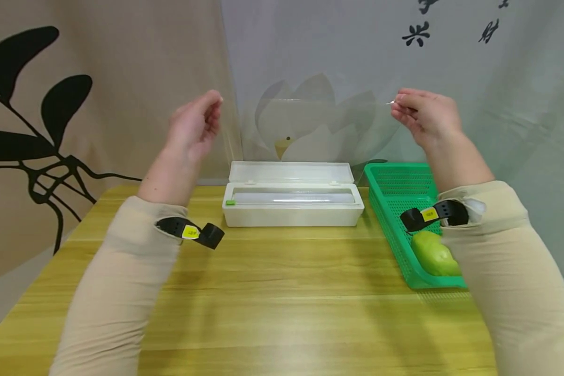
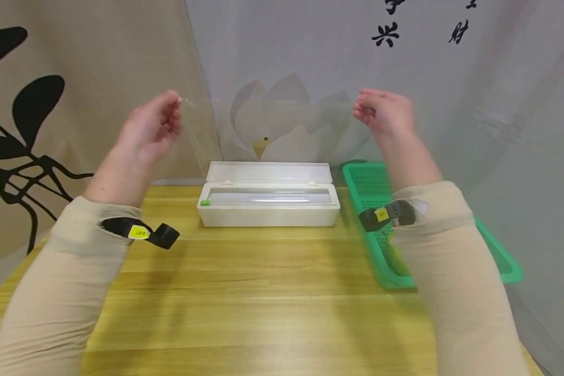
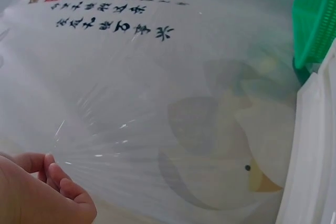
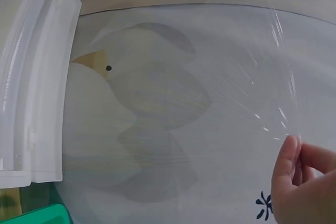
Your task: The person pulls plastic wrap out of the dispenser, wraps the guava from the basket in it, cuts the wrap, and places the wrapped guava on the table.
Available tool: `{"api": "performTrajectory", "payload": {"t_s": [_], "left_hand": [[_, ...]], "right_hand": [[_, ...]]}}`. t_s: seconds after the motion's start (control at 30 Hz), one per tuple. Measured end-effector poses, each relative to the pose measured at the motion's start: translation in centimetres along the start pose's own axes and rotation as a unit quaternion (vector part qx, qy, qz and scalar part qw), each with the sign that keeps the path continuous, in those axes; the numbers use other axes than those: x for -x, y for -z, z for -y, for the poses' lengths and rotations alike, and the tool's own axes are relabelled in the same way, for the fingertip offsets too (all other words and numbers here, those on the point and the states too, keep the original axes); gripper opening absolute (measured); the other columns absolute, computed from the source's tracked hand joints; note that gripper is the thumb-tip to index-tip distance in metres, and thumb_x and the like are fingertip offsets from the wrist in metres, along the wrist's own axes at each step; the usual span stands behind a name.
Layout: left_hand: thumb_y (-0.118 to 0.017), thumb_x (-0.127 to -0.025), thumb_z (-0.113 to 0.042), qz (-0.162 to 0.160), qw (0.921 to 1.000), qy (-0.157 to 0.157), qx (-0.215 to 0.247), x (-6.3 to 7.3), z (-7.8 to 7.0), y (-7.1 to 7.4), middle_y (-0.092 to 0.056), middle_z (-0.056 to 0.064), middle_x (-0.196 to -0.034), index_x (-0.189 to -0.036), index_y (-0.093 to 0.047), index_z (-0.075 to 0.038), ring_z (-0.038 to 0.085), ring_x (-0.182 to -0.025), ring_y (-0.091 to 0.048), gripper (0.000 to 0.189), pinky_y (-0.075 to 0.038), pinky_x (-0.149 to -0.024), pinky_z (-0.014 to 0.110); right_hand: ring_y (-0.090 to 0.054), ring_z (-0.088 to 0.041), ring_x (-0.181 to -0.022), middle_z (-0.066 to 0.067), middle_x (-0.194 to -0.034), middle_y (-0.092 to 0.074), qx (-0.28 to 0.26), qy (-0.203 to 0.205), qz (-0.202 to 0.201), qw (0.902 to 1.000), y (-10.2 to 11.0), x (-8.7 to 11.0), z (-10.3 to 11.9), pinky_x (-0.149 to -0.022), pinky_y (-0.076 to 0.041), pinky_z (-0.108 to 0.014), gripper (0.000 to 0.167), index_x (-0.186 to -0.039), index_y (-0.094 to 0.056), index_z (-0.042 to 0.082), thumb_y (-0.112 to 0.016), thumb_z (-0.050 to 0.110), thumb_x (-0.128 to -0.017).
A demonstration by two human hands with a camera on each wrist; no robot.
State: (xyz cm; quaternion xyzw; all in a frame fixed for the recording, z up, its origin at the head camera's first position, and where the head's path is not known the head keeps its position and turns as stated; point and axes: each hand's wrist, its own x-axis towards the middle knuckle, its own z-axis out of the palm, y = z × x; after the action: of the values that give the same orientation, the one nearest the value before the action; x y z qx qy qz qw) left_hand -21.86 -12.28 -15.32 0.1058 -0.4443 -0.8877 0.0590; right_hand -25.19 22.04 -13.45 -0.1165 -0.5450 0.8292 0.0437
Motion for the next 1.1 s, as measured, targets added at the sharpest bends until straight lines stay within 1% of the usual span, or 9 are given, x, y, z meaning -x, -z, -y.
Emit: {"api": "performTrajectory", "payload": {"t_s": [0.27,0.5,0.6,0.67,0.8,0.9,0.93,1.0,1.1], "left_hand": [[-0.070,-0.081,-0.005,0.014,0.9998,-0.013,0.008,0.5,-0.6,0.1,-0.059,0.000,-0.076,-0.081,-0.064,-0.005,0.010,-0.070,-0.049,0.007,-0.043,-0.060,0.016],[-0.069,-0.083,-0.009,0.089,0.9859,-0.055,-0.130,0.8,-0.7,0.6,-0.057,-0.002,-0.094,-0.104,-0.067,-0.009,0.010,-0.084,-0.049,0.021,-0.045,-0.077,0.016],[-0.070,-0.083,-0.010,0.124,0.9459,-0.098,-0.283,1.0,-0.9,0.9,-0.055,-0.005,-0.101,-0.120,-0.062,-0.012,0.009,-0.094,-0.049,0.039,-0.044,-0.091,0.021],[-0.071,-0.082,-0.012,0.129,0.8945,-0.151,-0.401,1.2,-1.0,1.1,-0.056,-0.005,-0.098,-0.122,-0.061,-0.011,0.009,-0.092,-0.050,0.041,-0.045,-0.090,0.021],[-0.070,-0.084,-0.014,0.116,0.7694,-0.265,-0.570,1.5,-1.0,1.2,-0.058,0.000,-0.093,-0.113,-0.066,-0.006,0.011,-0.083,-0.047,0.031,-0.041,-0.074,0.018],[-0.067,-0.085,-0.013,0.109,0.7085,-0.316,-0.621,1.5,-0.9,1.4,-0.059,0.009,-0.093,-0.104,-0.069,-0.002,0.016,-0.083,-0.045,0.021,-0.037,-0.072,0.022],[-0.066,-0.086,-0.013,0.108,0.6969,-0.324,-0.631,1.5,-1.0,1.5,-0.058,0.010,-0.094,-0.102,-0.069,-0.001,0.018,-0.083,-0.044,0.020,-0.037,-0.072,0.023],[-0.066,-0.087,-0.017,0.108,0.6919,-0.325,-0.636,1.5,-1.1,1.8,-0.057,0.008,-0.095,-0.099,-0.069,-0.001,0.019,-0.087,-0.044,0.020,-0.037,-0.075,0.026],[-0.066,-0.087,-0.024,0.123,0.7084,-0.315,-0.620,1.3,-1.5,2.5,-0.051,0.000,-0.096,-0.099,-0.069,-0.004,0.018,-0.095,-0.042,0.023,-0.036,-0.084,0.029]], "right_hand": [[-0.064,-0.016,-0.063,-0.007,-0.073,-0.068,-0.021,0.009,0.013,0.9997,0.1,1.0,0.4,-0.059,-0.056,-0.022,0.018,-0.094,-0.068,0.003,-0.070,-0.004,-0.078],[-0.064,-0.018,-0.061,-0.009,-0.074,-0.067,-0.020,0.018,0.050,0.9984,0.8,1.5,0.3,-0.058,-0.057,-0.024,0.015,-0.094,-0.068,0.000,-0.069,-0.003,-0.079],[-0.066,-0.021,-0.066,-0.011,-0.079,-0.067,-0.038,0.013,0.089,0.9952,1.3,1.4,0.1,-0.062,-0.058,-0.026,0.019,-0.097,-0.067,-0.002,-0.065,-0.009,-0.080],[-0.068,-0.021,-0.071,-0.010,-0.083,-0.067,-0.035,0.015,0.107,0.9935,1.5,1.5,-0.1,-0.066,-0.058,-0.026,0.023,-0.099,-0.068,-0.001,-0.064,-0.012,-0.079],[-0.069,-0.017,-0.073,-0.006,-0.086,-0.066,0.019,0.048,0.101,0.9935,1.6,1.9,-0.4,-0.068,-0.057,-0.023,0.027,-0.097,-0.071,0.004,-0.070,-0.011,-0.074],[-0.068,-0.014,-0.066,-0.002,-0.084,-0.067,0.073,0.094,0.074,0.9901,1.7,2.3,-0.5,-0.064,-0.056,-0.020,0.019,-0.088,-0.073,0.005,-0.076,-0.003,-0.071],[-0.068,-0.013,-0.065,-0.002,-0.084,-0.067,0.089,0.109,0.069,0.9877,1.8,2.4,-0.5,-0.063,-0.056,-0.020,0.016,-0.085,-0.074,0.005,-0.077,-0.001,-0.071],[-0.067,-0.012,-0.063,-0.001,-0.083,-0.067,0.120,0.133,0.067,0.9816,2.0,2.4,-0.5,-0.063,-0.056,-0.018,0.012,-0.082,-0.074,0.005,-0.077,0.003,-0.071],[-0.065,-0.010,-0.070,0.001,-0.084,-0.066,0.165,0.152,0.086,0.9707,2.5,2.2,-0.5,-0.068,-0.055,-0.016,0.010,-0.082,-0.073,0.006,-0.076,0.009,-0.074]]}}
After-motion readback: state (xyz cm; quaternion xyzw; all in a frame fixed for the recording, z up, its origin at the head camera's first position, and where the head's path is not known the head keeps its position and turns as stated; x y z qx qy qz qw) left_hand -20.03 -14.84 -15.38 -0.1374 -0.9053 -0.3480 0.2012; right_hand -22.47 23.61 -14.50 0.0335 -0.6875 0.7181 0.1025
